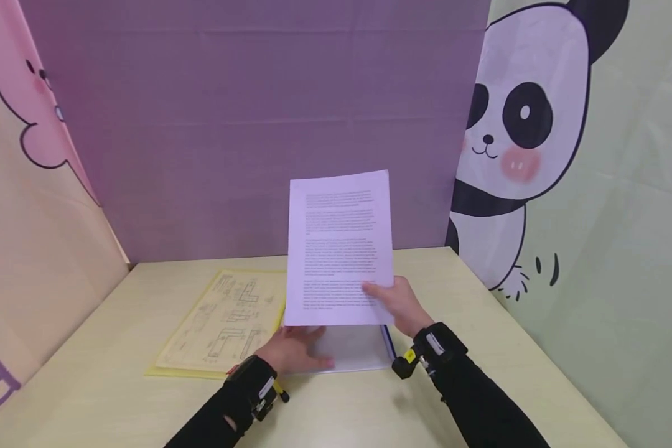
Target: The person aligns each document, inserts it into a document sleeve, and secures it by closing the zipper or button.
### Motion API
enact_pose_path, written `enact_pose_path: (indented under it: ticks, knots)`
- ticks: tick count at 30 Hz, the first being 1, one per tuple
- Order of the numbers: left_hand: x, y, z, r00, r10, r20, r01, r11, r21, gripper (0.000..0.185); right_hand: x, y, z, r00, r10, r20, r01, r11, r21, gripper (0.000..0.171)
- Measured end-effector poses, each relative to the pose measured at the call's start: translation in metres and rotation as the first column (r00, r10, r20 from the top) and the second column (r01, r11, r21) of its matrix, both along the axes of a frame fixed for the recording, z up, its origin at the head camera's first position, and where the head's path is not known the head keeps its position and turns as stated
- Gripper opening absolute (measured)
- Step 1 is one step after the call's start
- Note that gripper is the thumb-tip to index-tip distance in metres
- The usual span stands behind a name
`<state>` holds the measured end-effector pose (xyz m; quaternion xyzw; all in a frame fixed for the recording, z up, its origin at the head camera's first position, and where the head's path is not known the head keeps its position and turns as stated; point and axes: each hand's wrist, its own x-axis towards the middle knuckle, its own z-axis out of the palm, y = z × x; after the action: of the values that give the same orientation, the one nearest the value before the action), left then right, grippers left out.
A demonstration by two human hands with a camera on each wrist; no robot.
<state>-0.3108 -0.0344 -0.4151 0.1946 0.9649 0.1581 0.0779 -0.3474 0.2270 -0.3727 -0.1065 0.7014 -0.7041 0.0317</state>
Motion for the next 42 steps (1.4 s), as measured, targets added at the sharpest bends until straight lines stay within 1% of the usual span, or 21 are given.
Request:
enact_pose_path:
  ticks: [2, 5, 10, 14, 18, 22, 25, 30, 32, 35, 38, 40, 42]
  knots:
    - [-0.001, -0.001, -0.001, 1.0, -0.005, -0.013, 0.005, 1.0, -0.022, 0.092, -0.001, 0.0, -0.001, 1.0, 0.004, 0.002, -0.004, 1.0, 0.004, 0.048]
    - [-0.002, -0.006, -0.002, 1.0, 0.006, -0.024, -0.007, 0.999, -0.037, 0.094, -0.002, 0.002, -0.002, 1.0, 0.014, 0.003, -0.014, 1.0, 0.009, 0.047]
    - [-0.003, -0.019, 0.001, 1.0, -0.004, -0.025, 0.002, 0.998, -0.061, 0.091, -0.003, 0.004, -0.002, 1.0, 0.024, 0.006, -0.024, 1.0, 0.019, 0.048]
    - [-0.004, -0.031, 0.005, 1.0, 0.001, 0.017, 0.0, 0.999, -0.054, 0.088, -0.004, 0.007, -0.003, 1.0, 0.0, 0.012, 0.0, 0.999, 0.048, 0.048]
    - [-0.008, -0.043, 0.006, 0.997, 0.038, 0.07, -0.033, 0.997, -0.072, 0.088, -0.006, 0.011, -0.006, 0.999, -0.018, 0.03, 0.016, 0.998, 0.064, 0.048]
    - [-0.011, -0.055, 0.006, 0.99, 0.086, 0.115, -0.073, 0.991, -0.112, 0.09, -0.006, 0.014, -0.009, 0.998, -0.036, 0.044, 0.033, 0.997, 0.07, 0.048]
    - [-0.012, -0.064, 0.009, 0.984, 0.106, 0.141, -0.088, 0.988, -0.128, 0.09, -0.007, 0.018, -0.011, 0.999, -0.035, 0.042, 0.032, 0.997, 0.075, 0.049]
    - [-0.01, -0.078, 0.015, 0.984, 0.08, 0.158, -0.057, 0.988, -0.144, 0.088, -0.004, 0.027, -0.013, 0.998, -0.047, 0.031, 0.043, 0.993, 0.106, 0.051]
    - [-0.009, -0.08, 0.019, 0.983, 0.078, 0.164, -0.054, 0.988, -0.144, 0.086, -0.004, 0.031, -0.013, 0.997, -0.07, 0.03, 0.066, 0.991, 0.113, 0.05]
    - [-0.007, -0.081, 0.025, 0.978, 0.093, 0.187, -0.068, 0.989, -0.135, 0.085, -0.004, 0.036, -0.012, 0.995, -0.092, 0.033, 0.089, 0.991, 0.103, 0.051]
    - [-0.008, -0.078, 0.032, 0.981, 0.073, 0.182, -0.048, 0.989, -0.137, 0.079, -0.005, 0.041, -0.012, 0.993, -0.11, 0.036, 0.106, 0.989, 0.098, 0.052]
    - [-0.009, -0.072, 0.035, 0.986, 0.05, 0.162, -0.027, 0.99, -0.139, 0.073, -0.005, 0.043, -0.012, 0.992, -0.118, 0.037, 0.114, 0.988, 0.101, 0.053]
    - [-0.01, -0.063, 0.038, 0.989, 0.058, 0.133, -0.04, 0.99, -0.134, 0.066, -0.004, 0.045, -0.011, 0.992, -0.124, 0.033, 0.12, 0.987, 0.107, 0.053]
